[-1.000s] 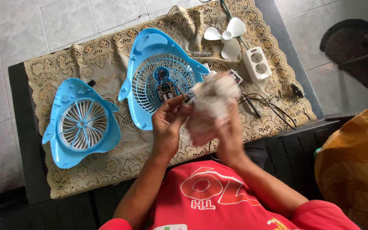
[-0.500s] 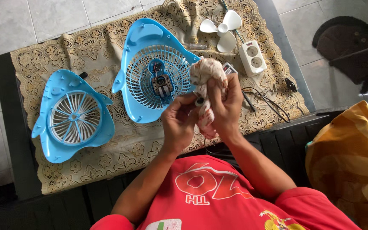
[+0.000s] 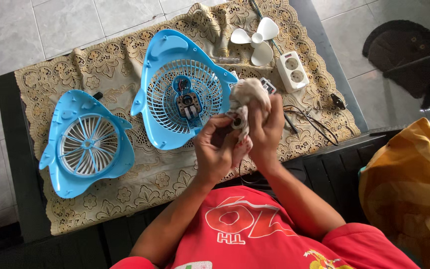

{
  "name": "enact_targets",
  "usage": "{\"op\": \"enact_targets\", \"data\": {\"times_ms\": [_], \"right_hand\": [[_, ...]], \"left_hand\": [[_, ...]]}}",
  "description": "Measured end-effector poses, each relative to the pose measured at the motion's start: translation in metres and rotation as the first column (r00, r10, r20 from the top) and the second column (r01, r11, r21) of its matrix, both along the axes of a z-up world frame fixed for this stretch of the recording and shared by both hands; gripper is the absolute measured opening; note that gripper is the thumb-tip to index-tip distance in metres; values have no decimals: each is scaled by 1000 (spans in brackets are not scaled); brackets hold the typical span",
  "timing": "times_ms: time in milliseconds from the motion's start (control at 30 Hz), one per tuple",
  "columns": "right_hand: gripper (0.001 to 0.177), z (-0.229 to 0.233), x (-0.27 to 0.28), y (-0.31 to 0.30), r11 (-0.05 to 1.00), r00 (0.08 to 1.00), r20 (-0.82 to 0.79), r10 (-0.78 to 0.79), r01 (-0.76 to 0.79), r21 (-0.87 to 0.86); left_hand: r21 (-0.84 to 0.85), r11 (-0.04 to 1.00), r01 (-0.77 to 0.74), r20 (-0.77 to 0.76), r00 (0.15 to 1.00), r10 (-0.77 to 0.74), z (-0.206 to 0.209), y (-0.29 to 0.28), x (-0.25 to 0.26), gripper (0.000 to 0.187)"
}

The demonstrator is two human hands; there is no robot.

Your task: The person repairs a disassembled blue electric fan on a table. They connect wires to the motor, wipe a metal shaft with a cloth, and handle small components while the fan remains apart.

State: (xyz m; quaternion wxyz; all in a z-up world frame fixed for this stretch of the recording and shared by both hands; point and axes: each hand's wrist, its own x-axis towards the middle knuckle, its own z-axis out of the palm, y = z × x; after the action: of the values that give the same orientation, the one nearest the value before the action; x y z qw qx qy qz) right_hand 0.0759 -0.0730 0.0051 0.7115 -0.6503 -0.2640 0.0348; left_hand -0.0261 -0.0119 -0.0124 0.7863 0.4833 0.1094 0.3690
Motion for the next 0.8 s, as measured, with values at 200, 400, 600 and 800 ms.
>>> {"op": "enact_targets", "data": {"times_ms": [200, 400, 600, 800], "right_hand": [[9, -3, -3, 9, 988, 988, -77, 135, -128, 88], [21, -8, -38, -1, 953, 956, -164, 245, -207, 220], [12, -7, -33, 2, 967, 968, -199, 155, -108, 229], [13, 4, -7, 10, 957, 931, -272, 242, -183, 224]], "left_hand": [[81, 990, -118, 13, 993, 117, -9, 4, -1, 22], [61, 979, -195, -55, 979, 198, -14, 21, -3, 25], [110, 984, -140, -23, 989, 144, -12, 18, -3, 26], [238, 963, -124, -72, 987, 145, 1, 6, -12, 28]]}}
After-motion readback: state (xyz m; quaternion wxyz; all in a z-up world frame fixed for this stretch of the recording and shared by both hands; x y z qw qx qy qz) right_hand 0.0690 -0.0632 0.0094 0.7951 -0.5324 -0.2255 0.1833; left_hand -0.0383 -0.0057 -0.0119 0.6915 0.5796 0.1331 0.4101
